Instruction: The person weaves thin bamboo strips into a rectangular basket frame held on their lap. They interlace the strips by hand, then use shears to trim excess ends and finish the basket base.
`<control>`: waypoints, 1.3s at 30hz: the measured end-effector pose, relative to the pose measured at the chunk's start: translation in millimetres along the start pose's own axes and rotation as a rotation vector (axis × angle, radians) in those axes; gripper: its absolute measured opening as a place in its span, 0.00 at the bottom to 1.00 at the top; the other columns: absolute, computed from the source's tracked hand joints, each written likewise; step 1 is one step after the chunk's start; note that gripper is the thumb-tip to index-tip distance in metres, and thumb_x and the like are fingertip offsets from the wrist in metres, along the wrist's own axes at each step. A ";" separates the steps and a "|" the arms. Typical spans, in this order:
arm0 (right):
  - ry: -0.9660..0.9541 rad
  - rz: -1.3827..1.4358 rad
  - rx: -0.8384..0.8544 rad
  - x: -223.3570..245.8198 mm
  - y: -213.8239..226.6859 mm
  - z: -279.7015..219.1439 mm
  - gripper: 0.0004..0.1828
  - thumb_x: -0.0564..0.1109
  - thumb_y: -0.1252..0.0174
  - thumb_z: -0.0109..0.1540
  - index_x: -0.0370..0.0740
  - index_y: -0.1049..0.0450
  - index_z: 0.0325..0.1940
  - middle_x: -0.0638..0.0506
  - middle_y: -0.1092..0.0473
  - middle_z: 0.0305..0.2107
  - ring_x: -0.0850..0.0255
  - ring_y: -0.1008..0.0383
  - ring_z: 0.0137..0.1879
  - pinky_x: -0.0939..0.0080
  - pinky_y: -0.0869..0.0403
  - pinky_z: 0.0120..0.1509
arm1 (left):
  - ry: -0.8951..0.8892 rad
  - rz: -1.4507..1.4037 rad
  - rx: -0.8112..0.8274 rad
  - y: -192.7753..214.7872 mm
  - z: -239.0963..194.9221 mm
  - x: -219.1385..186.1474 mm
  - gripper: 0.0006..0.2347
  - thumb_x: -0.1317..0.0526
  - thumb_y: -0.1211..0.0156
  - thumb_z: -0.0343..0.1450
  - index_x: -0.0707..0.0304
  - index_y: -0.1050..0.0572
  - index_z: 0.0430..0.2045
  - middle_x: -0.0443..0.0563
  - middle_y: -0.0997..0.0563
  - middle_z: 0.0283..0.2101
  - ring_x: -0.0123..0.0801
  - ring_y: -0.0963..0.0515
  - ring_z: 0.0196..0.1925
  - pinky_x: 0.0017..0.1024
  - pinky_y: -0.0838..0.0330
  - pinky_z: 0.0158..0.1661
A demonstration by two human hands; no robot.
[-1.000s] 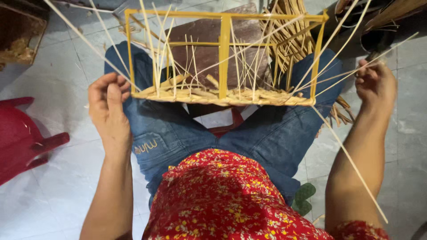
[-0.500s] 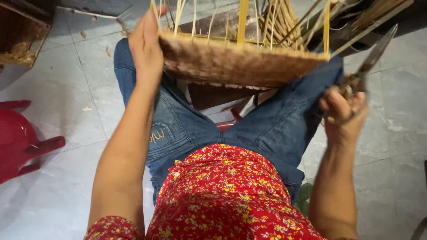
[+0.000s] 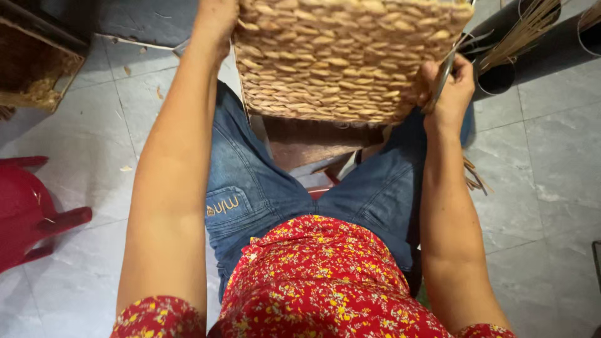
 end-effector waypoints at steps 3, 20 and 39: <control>-0.003 -0.036 -0.015 2.8 5.1 19.6 0.25 0.38 0.26 0.64 0.33 0.33 0.58 0.50 0.24 0.35 0.67 0.30 0.27 0.68 0.33 0.27 | 0.175 -0.282 0.158 -6.3 -10.8 -15.8 0.15 0.52 0.46 0.77 0.67 0.23 0.43 0.53 0.15 0.42 0.33 0.14 0.43 0.38 0.18 0.46; -0.063 0.120 0.060 0.3 -7.2 62.1 0.28 0.38 0.24 0.62 0.36 0.36 0.56 0.47 0.28 0.27 0.64 0.34 0.22 0.61 0.34 0.24 | 0.050 -0.418 0.203 -20.1 -33.5 -41.5 0.15 0.52 0.41 0.77 0.69 0.22 0.44 0.52 0.15 0.43 0.31 0.15 0.44 0.31 0.19 0.49; -0.046 0.048 0.055 -2.9 -3.1 61.6 0.27 0.39 0.24 0.64 0.36 0.36 0.56 0.46 0.26 0.31 0.64 0.35 0.23 0.63 0.35 0.24 | -0.167 -0.407 0.000 -33.3 -62.4 -46.4 0.09 0.58 0.36 0.79 0.67 0.24 0.40 0.44 0.21 0.40 0.23 0.26 0.41 0.26 0.29 0.47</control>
Point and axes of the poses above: each hand's wrist, its own z-axis towards the middle knuckle, its own y-axis out of the back of the hand, x = y × z, the point moved 3 cm from there along z, towards the middle knuckle
